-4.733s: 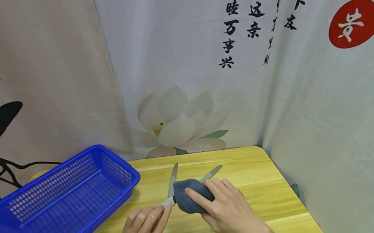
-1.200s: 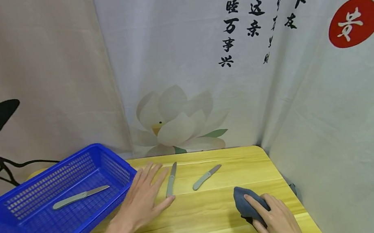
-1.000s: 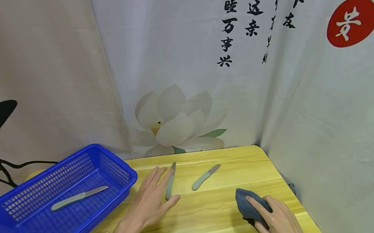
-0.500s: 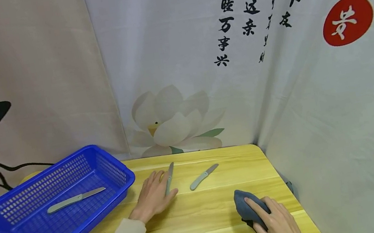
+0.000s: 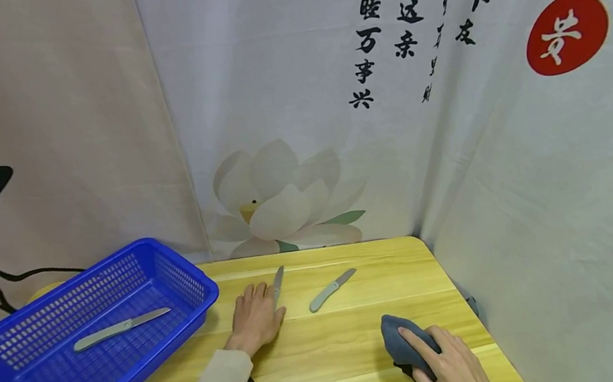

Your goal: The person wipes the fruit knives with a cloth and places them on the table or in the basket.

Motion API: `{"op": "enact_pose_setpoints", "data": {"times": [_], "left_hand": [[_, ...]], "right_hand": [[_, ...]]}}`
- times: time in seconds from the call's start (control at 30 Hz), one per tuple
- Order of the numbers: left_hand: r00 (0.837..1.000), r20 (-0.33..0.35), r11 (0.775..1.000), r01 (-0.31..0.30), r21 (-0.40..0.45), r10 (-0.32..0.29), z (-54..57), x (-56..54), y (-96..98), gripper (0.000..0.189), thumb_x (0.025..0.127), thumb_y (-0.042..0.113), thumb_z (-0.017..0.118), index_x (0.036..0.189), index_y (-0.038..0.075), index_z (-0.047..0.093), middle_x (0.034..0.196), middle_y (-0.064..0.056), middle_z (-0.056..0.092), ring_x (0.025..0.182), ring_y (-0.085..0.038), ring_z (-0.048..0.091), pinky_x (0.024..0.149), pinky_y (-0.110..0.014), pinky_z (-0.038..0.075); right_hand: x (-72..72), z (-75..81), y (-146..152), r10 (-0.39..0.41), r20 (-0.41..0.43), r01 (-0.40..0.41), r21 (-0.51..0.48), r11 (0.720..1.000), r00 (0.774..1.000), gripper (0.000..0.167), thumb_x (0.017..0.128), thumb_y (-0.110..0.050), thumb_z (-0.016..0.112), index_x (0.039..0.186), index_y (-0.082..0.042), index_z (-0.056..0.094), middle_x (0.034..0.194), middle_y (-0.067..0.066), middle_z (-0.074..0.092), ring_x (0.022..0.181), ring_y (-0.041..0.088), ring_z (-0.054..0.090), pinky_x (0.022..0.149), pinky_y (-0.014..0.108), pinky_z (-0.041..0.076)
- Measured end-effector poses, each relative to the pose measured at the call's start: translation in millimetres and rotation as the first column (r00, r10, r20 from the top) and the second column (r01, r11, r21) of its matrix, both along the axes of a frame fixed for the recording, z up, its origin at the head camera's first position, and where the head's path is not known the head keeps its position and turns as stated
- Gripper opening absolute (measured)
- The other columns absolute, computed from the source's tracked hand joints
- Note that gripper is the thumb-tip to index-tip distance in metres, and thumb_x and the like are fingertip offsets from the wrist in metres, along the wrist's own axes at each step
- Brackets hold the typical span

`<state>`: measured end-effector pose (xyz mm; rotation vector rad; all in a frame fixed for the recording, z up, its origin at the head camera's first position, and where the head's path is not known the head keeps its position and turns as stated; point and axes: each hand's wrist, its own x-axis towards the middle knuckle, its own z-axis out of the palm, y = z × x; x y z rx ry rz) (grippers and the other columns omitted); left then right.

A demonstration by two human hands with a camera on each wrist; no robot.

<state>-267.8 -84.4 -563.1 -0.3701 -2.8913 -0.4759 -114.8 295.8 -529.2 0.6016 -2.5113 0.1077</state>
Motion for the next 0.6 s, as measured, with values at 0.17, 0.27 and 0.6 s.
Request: {"op": "enact_pose_setpoints", "data": {"times": [0.17,0.27,0.6], "left_hand": [[1.0,-0.03,0.999,-0.006,-0.032,0.005,-0.9,0.8,1.7,0.037,0.104,0.022,0.083,0.135,0.003,0.077,0.134,-0.021,0.074,0.114,-0.044,0.069,0.096,-0.063,0.06],[1.0,-0.028,0.999,-0.006,-0.038,0.005,0.4,3.3,1.8,0.03,0.102,0.017,0.084,0.129,0.005,0.08,0.125,-0.019,0.076,0.102,-0.038,0.069,0.086,-0.057,0.062],[0.999,-0.038,0.999,0.029,0.039,-0.027,2.9,16.2,-6.7,0.016,0.1,-0.002,0.081,0.116,0.002,0.083,0.103,-0.017,0.075,0.08,-0.028,0.064,0.066,-0.043,0.059]], "right_hand": [[0.1,-0.3,0.2,0.006,0.002,-0.006,-0.002,1.0,1.0,0.074,0.078,-0.019,0.095,0.149,-0.027,0.075,0.102,-0.001,0.067,0.078,0.004,0.047,0.067,0.026,0.039],[0.4,-0.4,-0.4,0.004,0.006,-0.004,-0.005,1.0,1.0,0.074,0.079,-0.019,0.094,0.149,-0.028,0.075,0.102,-0.001,0.067,0.078,0.003,0.046,0.067,0.026,0.039],[-0.9,1.2,-6.1,0.014,0.013,-0.014,-0.005,1.0,1.0,0.075,0.079,-0.019,0.094,0.15,-0.028,0.074,0.103,-0.001,0.068,0.078,0.003,0.045,0.067,0.027,0.041]]}}
